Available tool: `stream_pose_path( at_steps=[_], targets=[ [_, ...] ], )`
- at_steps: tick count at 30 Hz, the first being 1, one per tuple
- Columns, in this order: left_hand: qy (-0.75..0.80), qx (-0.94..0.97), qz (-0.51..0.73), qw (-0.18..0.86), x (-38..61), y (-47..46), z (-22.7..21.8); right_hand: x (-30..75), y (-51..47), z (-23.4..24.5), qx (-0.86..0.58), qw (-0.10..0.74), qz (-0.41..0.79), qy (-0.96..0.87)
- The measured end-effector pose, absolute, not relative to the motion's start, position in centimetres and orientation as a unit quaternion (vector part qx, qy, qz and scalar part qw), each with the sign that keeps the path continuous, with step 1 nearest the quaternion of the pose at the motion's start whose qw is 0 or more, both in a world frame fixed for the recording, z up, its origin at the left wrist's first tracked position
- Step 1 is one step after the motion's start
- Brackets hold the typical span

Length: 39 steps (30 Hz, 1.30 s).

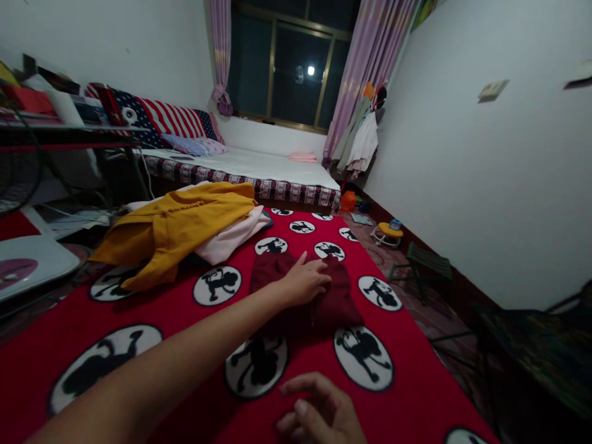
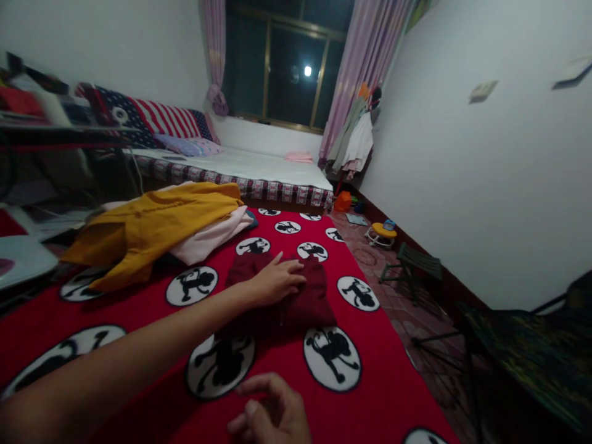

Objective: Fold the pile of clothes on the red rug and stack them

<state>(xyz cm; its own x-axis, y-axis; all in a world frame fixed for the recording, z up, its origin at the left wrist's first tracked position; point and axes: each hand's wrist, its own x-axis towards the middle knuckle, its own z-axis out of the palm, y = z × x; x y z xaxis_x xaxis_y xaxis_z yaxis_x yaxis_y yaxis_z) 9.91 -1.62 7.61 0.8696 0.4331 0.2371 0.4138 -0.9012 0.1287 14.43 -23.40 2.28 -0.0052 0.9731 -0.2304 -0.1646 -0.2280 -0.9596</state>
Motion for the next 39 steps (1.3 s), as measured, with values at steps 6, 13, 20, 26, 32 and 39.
stream_pose_path(
  at_steps=[6, 13, 20, 26, 32, 39],
  targets=[
    [0.249, 0.955, 0.143, 0.079, 3.4, -6.9, 4.0, 21.4, -17.3, 5.3, -0.548, 0.478, 0.182, -0.662],
    [0.409, 0.9, 0.119, 0.096, 0.4, -3.2, 4.2, 25.8, -10.1, 5.6, -0.733, 0.137, 0.056, -0.664],
    [0.498, 0.848, 0.175, 0.056, 2.4, 1.1, 7.2, 26.7, -3.2, 7.6, -0.716, 0.283, 0.016, -0.638],
    [0.533, 0.829, 0.154, 0.073, 3.0, 1.1, 5.6, 25.7, -0.9, 3.9, -0.679, 0.304, 0.131, -0.655],
    [0.457, 0.777, 0.427, 0.068, 2.7, 1.6, 6.4, 23.4, -3.2, 4.0, -0.631, 0.5, -0.056, -0.59],
    [0.383, 0.879, 0.25, 0.131, 4.6, -1.8, 5.4, 22.4, -4.4, 2.8, -0.642, 0.272, 0.033, -0.716]
  ],
)
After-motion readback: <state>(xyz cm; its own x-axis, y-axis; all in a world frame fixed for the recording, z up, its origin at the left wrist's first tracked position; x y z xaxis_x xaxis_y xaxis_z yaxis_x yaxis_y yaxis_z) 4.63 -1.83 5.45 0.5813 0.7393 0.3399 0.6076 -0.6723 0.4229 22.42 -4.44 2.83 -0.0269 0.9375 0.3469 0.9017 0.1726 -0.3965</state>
